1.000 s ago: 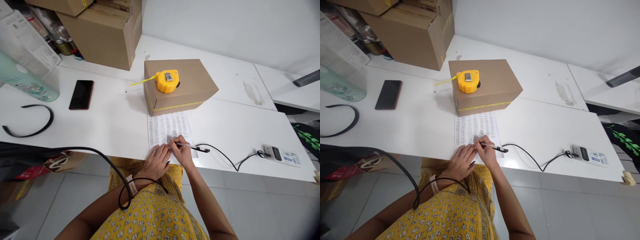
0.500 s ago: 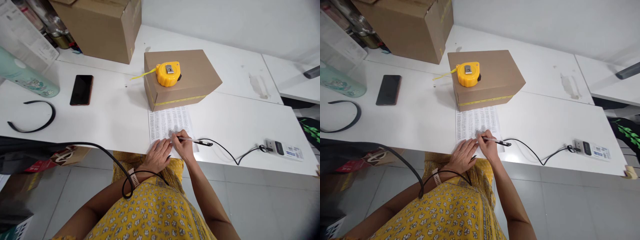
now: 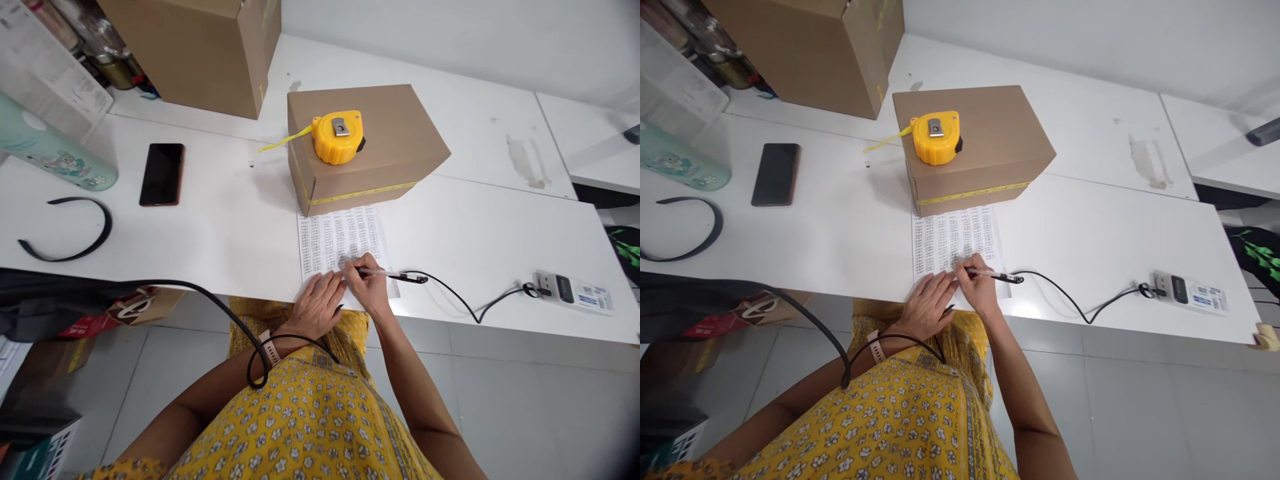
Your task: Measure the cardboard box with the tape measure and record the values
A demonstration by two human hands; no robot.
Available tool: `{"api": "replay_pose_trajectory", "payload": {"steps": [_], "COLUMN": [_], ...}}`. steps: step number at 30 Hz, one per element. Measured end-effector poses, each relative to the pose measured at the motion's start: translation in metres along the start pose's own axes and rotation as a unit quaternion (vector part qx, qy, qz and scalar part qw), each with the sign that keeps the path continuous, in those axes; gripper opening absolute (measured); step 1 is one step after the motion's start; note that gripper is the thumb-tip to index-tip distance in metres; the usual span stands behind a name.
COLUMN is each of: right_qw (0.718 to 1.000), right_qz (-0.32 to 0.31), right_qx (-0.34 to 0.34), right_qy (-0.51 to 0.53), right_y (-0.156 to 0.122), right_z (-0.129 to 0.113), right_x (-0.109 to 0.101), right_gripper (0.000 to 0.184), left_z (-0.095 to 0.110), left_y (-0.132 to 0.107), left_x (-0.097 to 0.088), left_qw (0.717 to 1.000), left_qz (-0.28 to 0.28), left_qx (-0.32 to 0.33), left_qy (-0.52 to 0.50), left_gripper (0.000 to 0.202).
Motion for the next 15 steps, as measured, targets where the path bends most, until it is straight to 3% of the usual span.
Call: {"api": "replay_pose_trajectory", "payload": {"steps": [15], "right_qw": [1.0], "right_qz": [0.018], "right_qx": [-0.012], "right_qy": [0.009], "right_y": [0.0004], "right_z": [0.0013], "right_x": [-0.0007], "right_gripper": [0.029], "left_z": [0.0016], "left_y": [0.0005], "left_x": [-0.0073], "left_qw": [0.998], "left_qz": [0.042], "left_qx": [0.011], "left_qy": [0.044], "left_gripper": [0.05]}}
Point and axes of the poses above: each hand's wrist, its own y-axis towards the middle knuckle, its own x-axis out of the palm, z = x × y, the point moved 5 cm from there along y, towards the middle knuckle, and after that the axes turned 2 degrees about x, right-handed, at the moved point
